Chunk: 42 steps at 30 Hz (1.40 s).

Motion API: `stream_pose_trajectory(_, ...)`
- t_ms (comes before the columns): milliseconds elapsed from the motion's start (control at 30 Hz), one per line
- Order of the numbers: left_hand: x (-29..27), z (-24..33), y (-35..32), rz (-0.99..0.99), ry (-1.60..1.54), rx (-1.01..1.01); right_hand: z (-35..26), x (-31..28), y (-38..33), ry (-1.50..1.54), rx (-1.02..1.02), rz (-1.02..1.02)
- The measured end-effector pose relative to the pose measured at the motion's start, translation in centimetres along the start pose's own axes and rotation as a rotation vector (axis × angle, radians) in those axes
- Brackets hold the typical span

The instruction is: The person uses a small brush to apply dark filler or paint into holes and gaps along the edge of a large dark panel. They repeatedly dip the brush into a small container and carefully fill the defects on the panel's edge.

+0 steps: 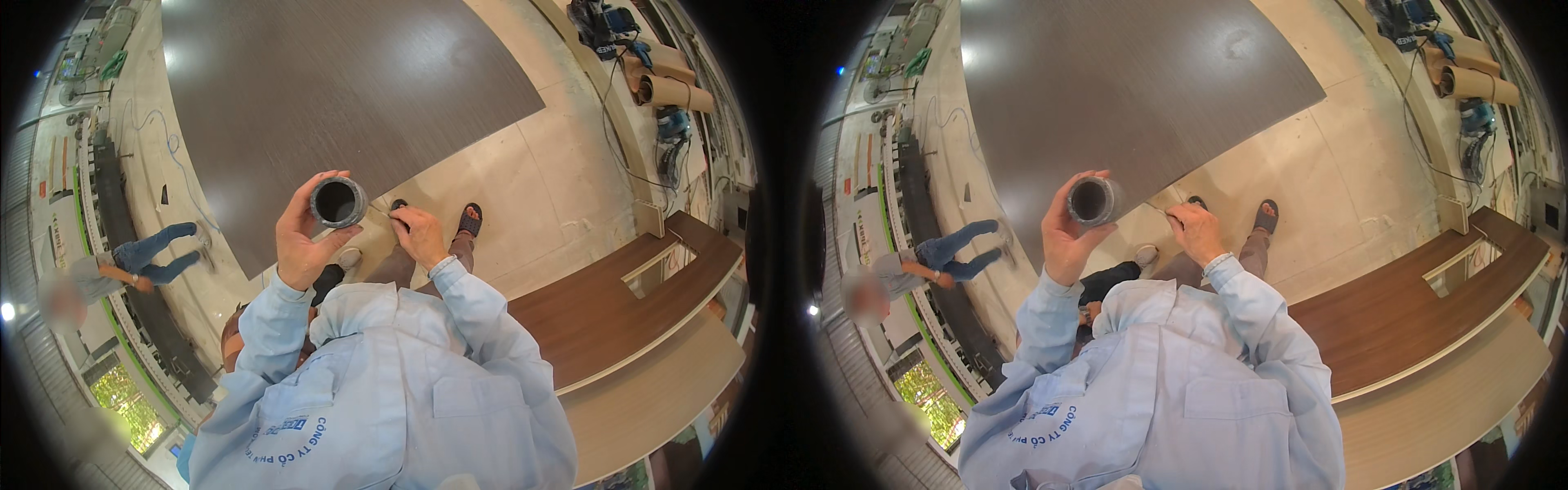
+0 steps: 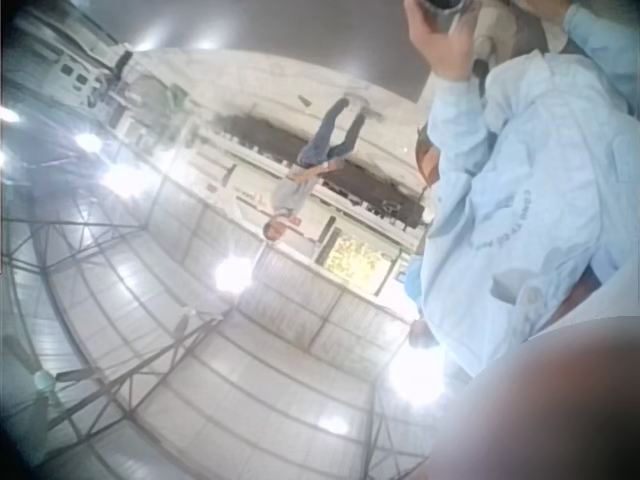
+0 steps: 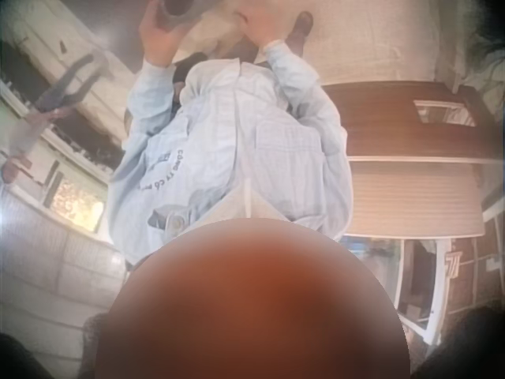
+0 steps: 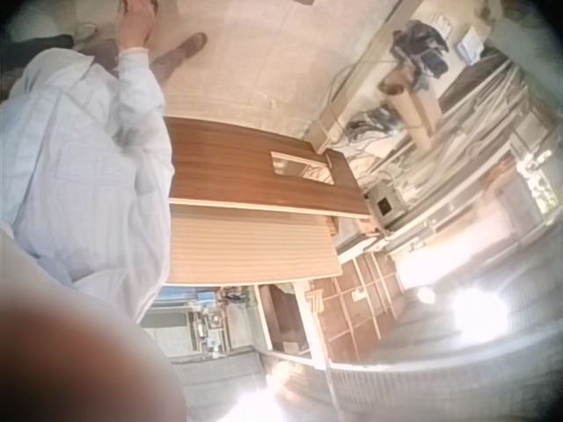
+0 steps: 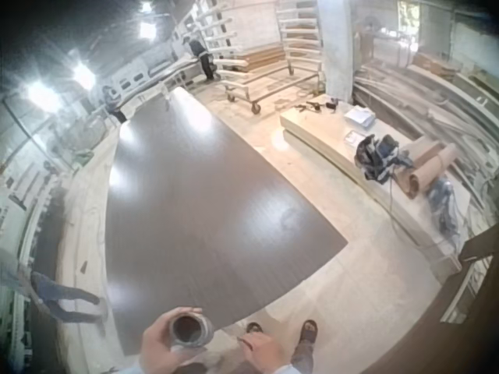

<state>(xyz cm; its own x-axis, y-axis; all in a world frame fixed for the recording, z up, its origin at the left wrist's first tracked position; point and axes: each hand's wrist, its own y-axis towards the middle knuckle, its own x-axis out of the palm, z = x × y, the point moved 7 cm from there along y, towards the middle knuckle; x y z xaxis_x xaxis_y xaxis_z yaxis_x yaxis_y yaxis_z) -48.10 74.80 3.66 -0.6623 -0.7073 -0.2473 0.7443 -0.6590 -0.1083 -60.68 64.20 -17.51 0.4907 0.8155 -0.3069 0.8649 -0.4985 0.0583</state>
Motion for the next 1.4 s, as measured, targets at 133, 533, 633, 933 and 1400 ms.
stream_pose_trajectory(133,0.0,0.0,-0.2,0.005,-0.021,0.011,1.4,-2.5,0.5,0.043,0.129,0.147)
stream_pose_trajectory(533,0.8,-0.2,0.2,0.009,-0.038,-0.020,4.7,-12.8,3.9,-0.113,0.152,0.361)
stream_pose_trajectory(633,1.0,0.0,0.4,0.002,-0.014,-0.014,7.7,-17.6,5.9,-0.046,0.313,0.542)
stream_pose_trajectory(933,1.8,0.5,0.6,0.003,-0.044,-0.031,7.5,-20.3,7.1,-0.080,0.125,0.586)
stream_pose_trajectory(1400,1.5,1.2,0.5,0.001,-0.028,-0.006,-0.8,-24.9,19.4,-0.272,-0.381,0.592)
